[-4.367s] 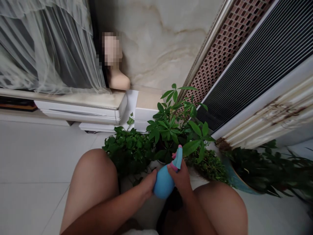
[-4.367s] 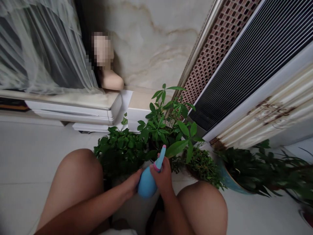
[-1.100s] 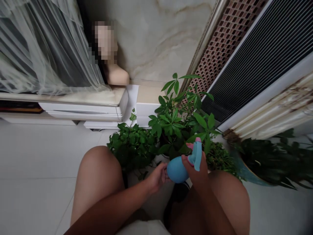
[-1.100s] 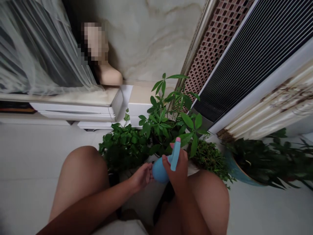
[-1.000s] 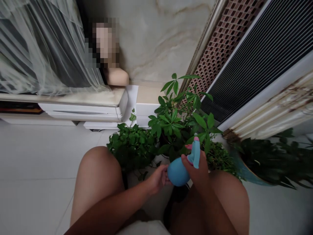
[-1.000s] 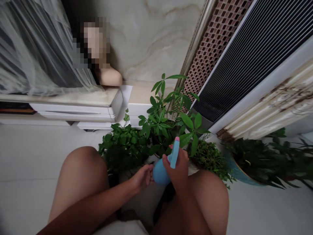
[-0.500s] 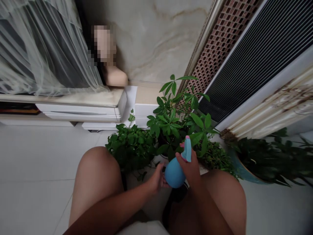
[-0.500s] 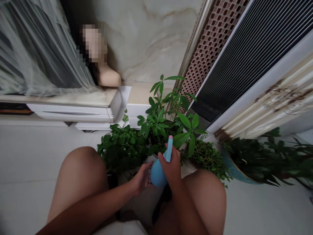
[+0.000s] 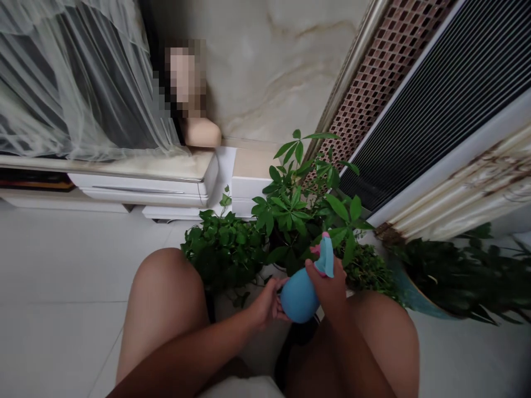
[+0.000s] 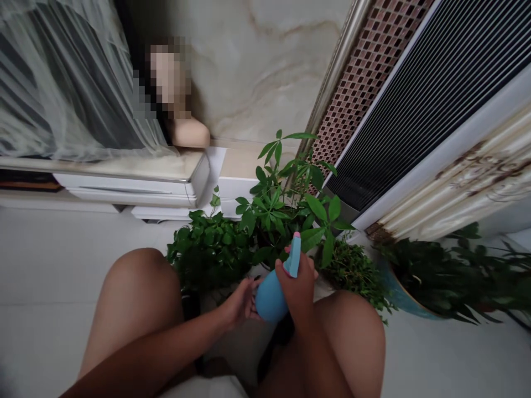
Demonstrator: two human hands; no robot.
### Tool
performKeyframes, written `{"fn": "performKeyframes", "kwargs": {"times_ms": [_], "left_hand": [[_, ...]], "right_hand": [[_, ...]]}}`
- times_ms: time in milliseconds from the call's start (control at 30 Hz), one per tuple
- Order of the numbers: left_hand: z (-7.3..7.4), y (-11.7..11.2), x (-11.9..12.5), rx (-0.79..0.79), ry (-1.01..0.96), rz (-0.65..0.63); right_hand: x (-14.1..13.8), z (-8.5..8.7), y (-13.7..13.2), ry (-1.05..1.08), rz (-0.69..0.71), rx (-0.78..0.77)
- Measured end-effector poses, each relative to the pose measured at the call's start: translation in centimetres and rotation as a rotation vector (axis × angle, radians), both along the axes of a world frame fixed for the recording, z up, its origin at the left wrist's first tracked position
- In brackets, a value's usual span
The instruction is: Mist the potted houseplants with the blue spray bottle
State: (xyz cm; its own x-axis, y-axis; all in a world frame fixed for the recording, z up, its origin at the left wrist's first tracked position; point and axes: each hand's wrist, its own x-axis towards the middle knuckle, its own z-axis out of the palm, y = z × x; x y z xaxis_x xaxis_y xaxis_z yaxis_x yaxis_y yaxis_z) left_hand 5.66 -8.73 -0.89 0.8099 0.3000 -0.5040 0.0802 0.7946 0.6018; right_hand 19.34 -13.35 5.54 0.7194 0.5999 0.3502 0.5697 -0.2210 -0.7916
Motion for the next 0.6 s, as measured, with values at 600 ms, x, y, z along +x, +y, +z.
{"fn": "performKeyframes", "kwargs": {"times_ms": [600], "left_hand": [[-0.13, 0.27, -0.12, -0.078, 0.002, 0.067]], "right_hand": [[-0.03, 0.26, -0.53, 0.026, -0.042, 0.083]]}}
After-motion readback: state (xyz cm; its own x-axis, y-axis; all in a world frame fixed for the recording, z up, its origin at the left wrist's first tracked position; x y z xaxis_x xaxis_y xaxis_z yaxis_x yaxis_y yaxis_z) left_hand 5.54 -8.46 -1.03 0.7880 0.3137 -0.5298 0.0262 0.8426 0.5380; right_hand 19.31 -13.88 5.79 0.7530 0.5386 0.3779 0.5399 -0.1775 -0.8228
